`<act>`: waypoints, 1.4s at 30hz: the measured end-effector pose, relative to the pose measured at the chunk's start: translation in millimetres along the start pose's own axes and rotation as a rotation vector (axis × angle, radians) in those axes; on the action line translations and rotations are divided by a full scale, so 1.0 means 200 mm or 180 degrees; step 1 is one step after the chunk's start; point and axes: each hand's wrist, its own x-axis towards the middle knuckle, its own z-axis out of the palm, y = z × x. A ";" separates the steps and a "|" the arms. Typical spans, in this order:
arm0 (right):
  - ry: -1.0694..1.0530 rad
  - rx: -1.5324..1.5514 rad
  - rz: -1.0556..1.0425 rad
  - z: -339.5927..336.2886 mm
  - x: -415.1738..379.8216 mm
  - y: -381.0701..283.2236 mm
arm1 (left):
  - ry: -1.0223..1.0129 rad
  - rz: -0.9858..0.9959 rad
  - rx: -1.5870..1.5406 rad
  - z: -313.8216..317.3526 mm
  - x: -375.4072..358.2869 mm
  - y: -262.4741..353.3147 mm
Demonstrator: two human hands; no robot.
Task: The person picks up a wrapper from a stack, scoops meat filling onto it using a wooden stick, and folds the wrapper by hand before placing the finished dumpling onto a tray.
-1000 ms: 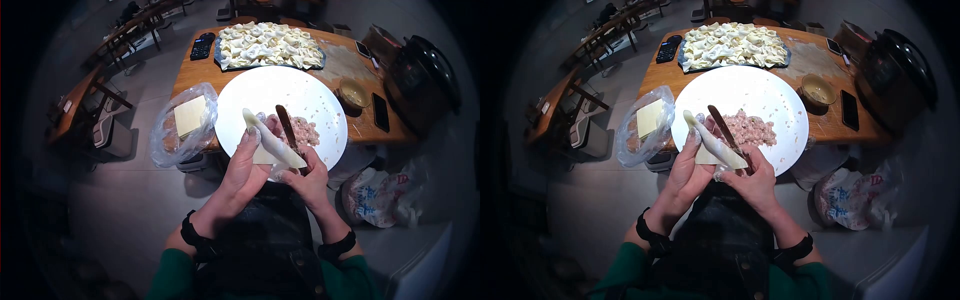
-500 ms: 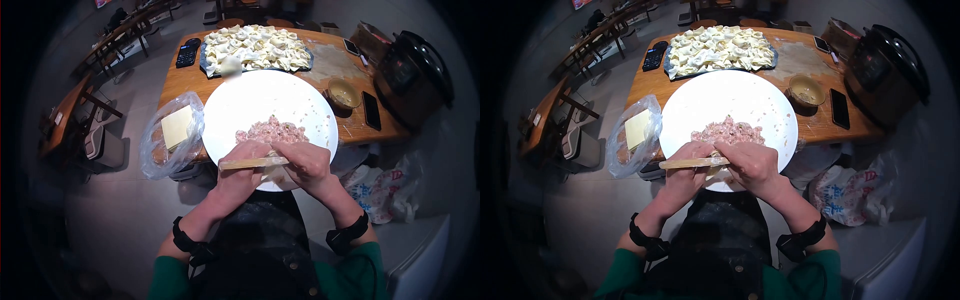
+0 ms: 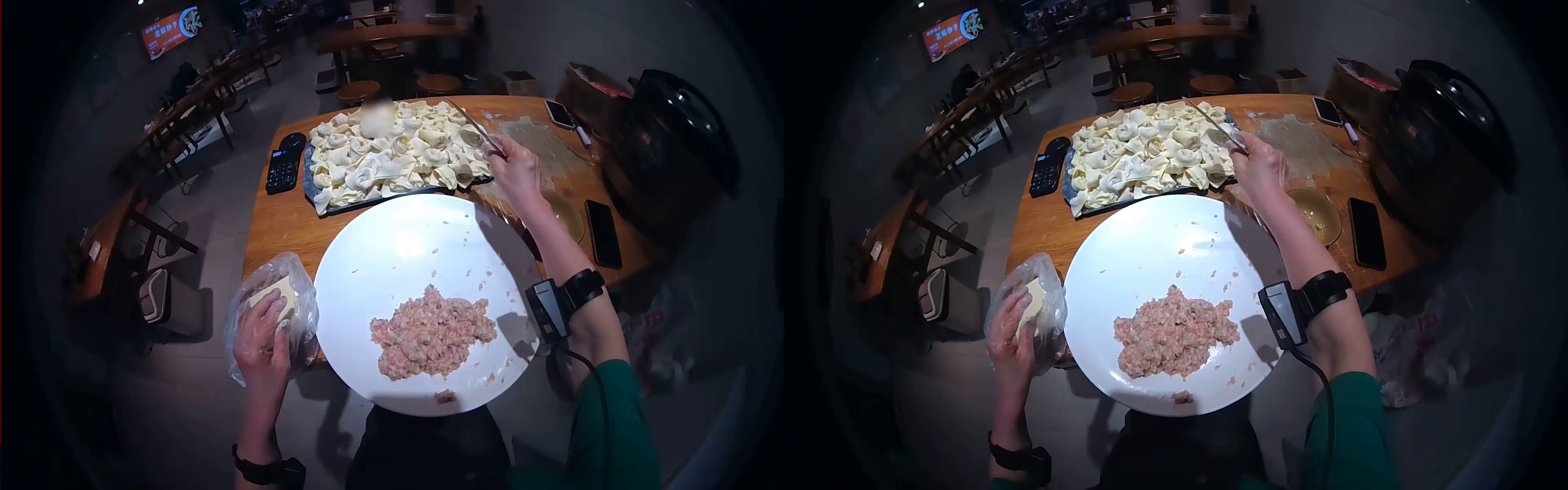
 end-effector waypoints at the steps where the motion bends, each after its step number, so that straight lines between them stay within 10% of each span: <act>1: -0.0003 0.0003 0.0000 0.01 0.00 0.01 | 0.0053 -0.0135 0.0158 -0.02 0.00 -0.02; 9: -0.1929 0.1533 0.0666 -0.36 -0.47 -0.21 | -0.0560 -0.0150 0.0580 -0.03 -0.10 -0.31; 22: -0.2341 0.1520 0.1137 -0.85 -1.16 -0.41 | -0.0926 0.0379 0.0772 -0.04 -0.06 -0.30; 31: -0.2266 0.0611 -0.0322 -0.92 -1.25 -0.49 | -0.1122 -0.0350 0.0895 -0.03 0.00 -0.27; 37: -0.1747 -0.0817 -0.1053 -0.93 -1.27 -0.44 | 0.0503 -0.2306 -0.4003 -0.11 0.00 -0.52; 42: -0.2218 -0.0839 -0.1230 -0.92 -1.28 -0.43 | 0.0514 -0.3052 -0.5415 -0.23 -0.20 -0.26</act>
